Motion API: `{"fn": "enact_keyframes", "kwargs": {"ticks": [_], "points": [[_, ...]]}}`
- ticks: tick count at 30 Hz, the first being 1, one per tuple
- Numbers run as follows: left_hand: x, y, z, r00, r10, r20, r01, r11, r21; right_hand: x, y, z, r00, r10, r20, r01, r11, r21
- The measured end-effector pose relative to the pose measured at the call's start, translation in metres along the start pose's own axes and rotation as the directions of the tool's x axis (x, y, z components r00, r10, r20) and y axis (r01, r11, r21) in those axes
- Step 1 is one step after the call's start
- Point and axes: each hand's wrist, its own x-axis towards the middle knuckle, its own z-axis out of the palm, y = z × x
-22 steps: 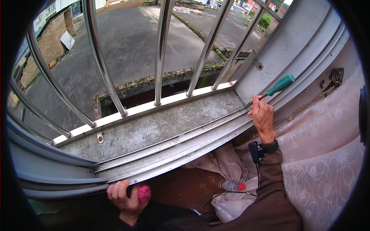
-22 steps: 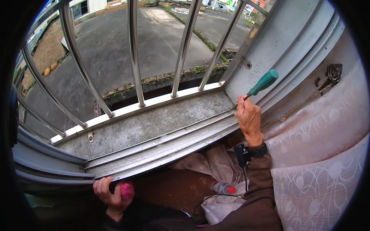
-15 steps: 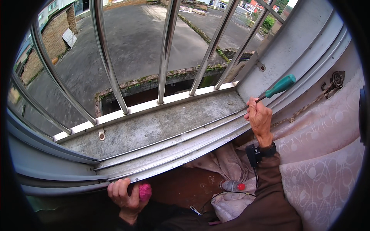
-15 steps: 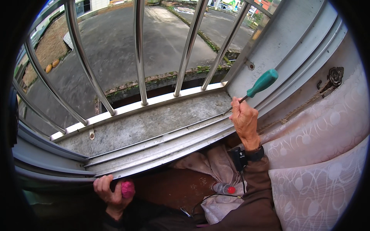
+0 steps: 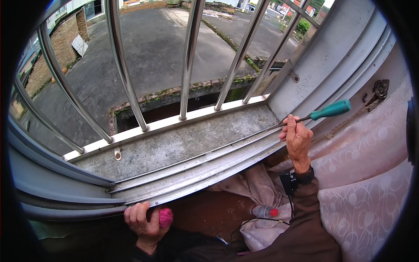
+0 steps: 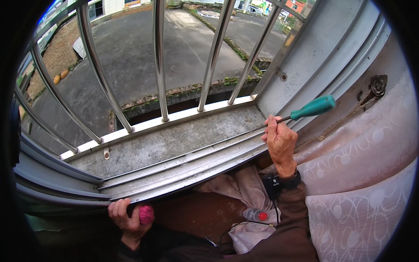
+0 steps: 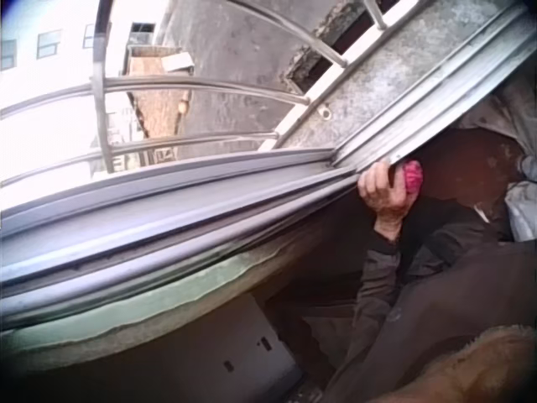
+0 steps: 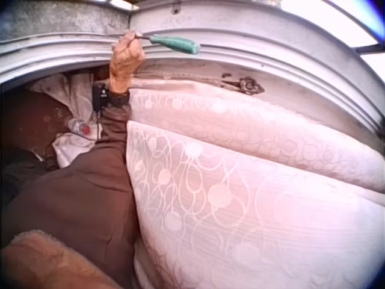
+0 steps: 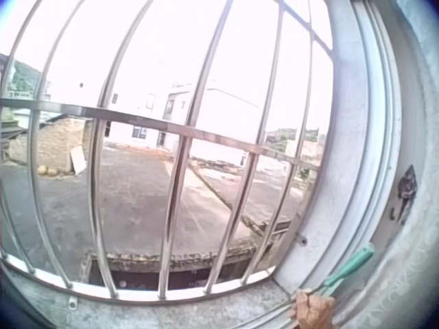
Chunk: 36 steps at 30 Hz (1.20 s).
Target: Using a screwdriver to repair or adjust the track of a sliding window.
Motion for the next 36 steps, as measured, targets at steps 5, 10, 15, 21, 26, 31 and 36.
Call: {"fn": "enact_keyframes", "kwargs": {"ticks": [5,10,15,21,26,31,36], "points": [[0.0,0.0,0.0,1.0,-0.003,-0.003,0.003,1.0,-0.002,0.01,0.034,-0.009,0.988,-0.147,0.045,0.153,0.968,-0.198],[0.0,0.001,0.0,1.0,-0.004,-0.001,0.004,1.0,0.017,-0.013,0.043,-0.002,0.959,-0.268,0.095,0.283,0.934,-0.218],[-0.003,0.0,0.001,1.0,0.006,0.008,-0.006,1.0,-0.005,-0.04,0.016,0.005,0.942,-0.317,0.111,0.326,0.943,-0.067],[-0.006,-0.002,0.001,1.0,0.018,0.015,-0.018,1.0,-0.007,-0.047,-0.005,0.005,0.954,-0.283,0.096,0.271,0.955,0.123],[-0.005,0.0,0.001,1.0,0.004,0.003,-0.004,1.0,-0.004,-0.013,0.026,-0.011,0.99,-0.138,-0.001,0.137,0.983,-0.123],[-0.003,-0.001,0.002,1.0,0.015,-0.007,-0.015,1.0,0.024,0.008,0.051,-0.014,0.986,0.149,-0.075,-0.152,0.988,-0.036],[-0.001,0.002,0.002,1.0,-0.002,0.002,0.002,1.0,0.023,-0.002,0.036,-0.009,0.998,0.057,-0.03,-0.058,0.998,-0.039]]}}
